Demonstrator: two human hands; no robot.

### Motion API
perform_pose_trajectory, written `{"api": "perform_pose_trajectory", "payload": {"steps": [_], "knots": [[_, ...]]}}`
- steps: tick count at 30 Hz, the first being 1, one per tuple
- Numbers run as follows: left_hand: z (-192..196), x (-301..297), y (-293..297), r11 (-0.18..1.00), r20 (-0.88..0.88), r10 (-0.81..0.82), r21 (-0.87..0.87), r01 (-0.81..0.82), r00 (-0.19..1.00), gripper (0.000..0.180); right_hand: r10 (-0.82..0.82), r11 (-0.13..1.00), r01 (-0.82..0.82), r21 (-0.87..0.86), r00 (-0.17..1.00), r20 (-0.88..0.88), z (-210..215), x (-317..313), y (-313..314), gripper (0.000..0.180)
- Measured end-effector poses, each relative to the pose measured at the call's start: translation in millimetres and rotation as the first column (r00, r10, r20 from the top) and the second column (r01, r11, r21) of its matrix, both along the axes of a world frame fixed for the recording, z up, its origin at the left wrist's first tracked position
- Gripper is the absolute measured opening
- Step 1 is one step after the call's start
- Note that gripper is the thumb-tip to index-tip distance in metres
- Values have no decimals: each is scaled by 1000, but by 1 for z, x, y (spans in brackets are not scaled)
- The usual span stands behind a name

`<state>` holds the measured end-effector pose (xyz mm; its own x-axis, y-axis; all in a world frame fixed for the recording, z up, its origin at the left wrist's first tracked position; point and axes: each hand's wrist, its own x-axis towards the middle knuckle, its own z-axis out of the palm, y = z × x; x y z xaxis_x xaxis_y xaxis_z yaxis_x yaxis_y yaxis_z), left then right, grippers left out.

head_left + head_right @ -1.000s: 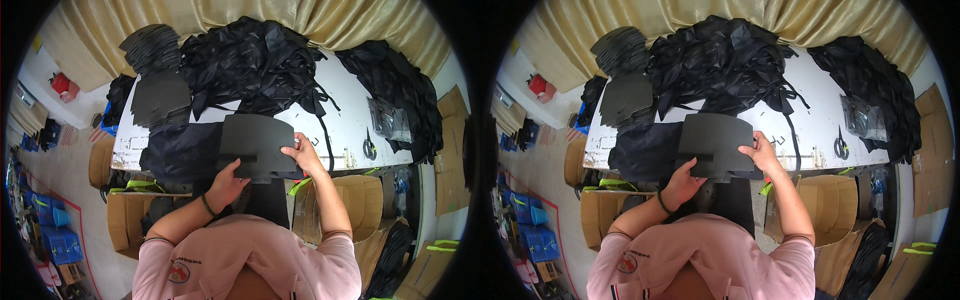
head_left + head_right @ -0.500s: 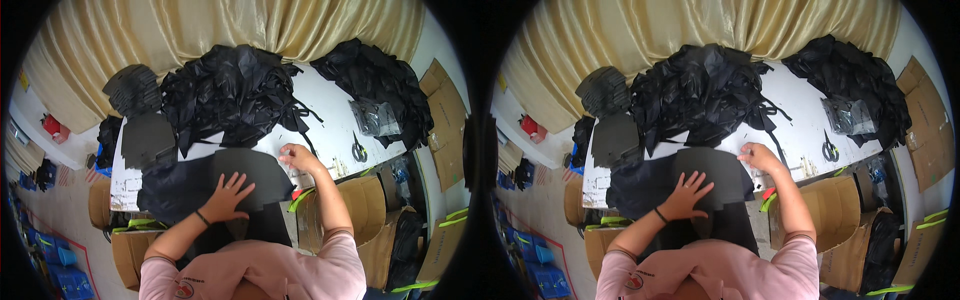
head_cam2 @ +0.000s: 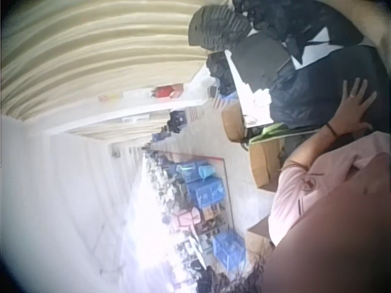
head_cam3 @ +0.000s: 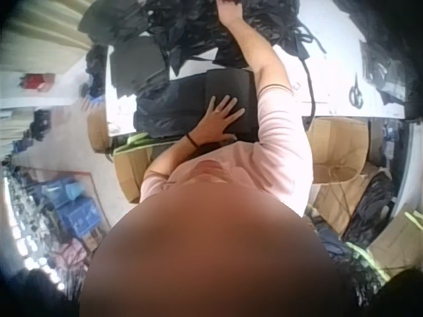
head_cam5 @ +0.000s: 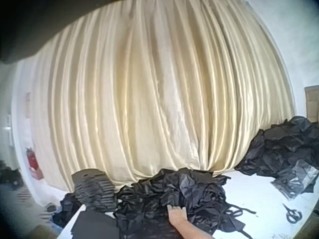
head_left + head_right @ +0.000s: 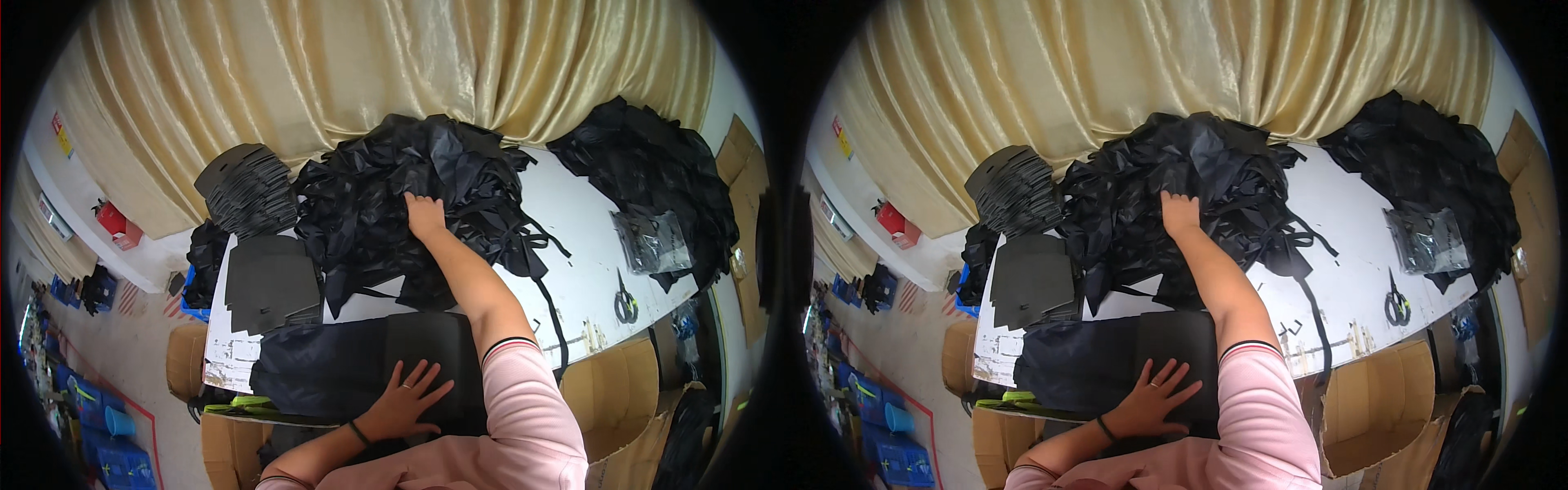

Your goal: Organizing and stacking black fabric garment pieces and grey foam inserts on a work table.

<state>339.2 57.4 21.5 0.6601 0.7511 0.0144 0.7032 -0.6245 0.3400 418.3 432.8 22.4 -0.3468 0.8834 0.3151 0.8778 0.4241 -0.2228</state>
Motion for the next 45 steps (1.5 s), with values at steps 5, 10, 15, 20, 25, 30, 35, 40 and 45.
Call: {"api": "perform_pose_trajectory", "payload": {"steps": [5, 10, 15, 20, 25, 30, 35, 40, 45], "knots": [[0, -22, 6, 993, 254, -23, -106, 52, 967, 83, 227, 971, -175, 161, 886, -404, 16, -13, -34, 13], [19, -68, 53, 765, 793, 580, -609, 210, 184, 64, 323, 879, -474, 45, 524, -788, 67, 10, -152, 15], [60, -67, 82, 753, 731, 657, -649, 110, -183, 29, 639, 759, -563, 327, 549, -538, 69, 27, -237, 19], [72, -82, 84, 742, 899, 203, 117, -660, 388, 17, 610, 776, -596, 208, 623, -490, 75, 45, -269, 18], [118, -88, 54, 771, 857, 168, 194, -606, 487, 17, 697, 716, -533, 451, 589, -409, 154, 54, -268, 18], [149, -68, 37, 656, 673, -74, 589, -473, 736, 30, 784, 594, -793, 133, 535, -313, 229, 23, -280, 75], [142, -66, 33, 480, 602, -288, 764, -432, 745, 54, 796, 314, -865, -391, 464, -388, 230, 2, -265, 50], [120, -69, 22, 869, 969, -101, 197, -454, 228, 106, 795, 403, -872, -279, 484, -365, 226, 3, -281, 23], [79, -69, 17, 931, 915, 298, -216, -293, 272, 46, 803, 503, -859, 93, 424, -419, 238, 12, -275, 12]]}}
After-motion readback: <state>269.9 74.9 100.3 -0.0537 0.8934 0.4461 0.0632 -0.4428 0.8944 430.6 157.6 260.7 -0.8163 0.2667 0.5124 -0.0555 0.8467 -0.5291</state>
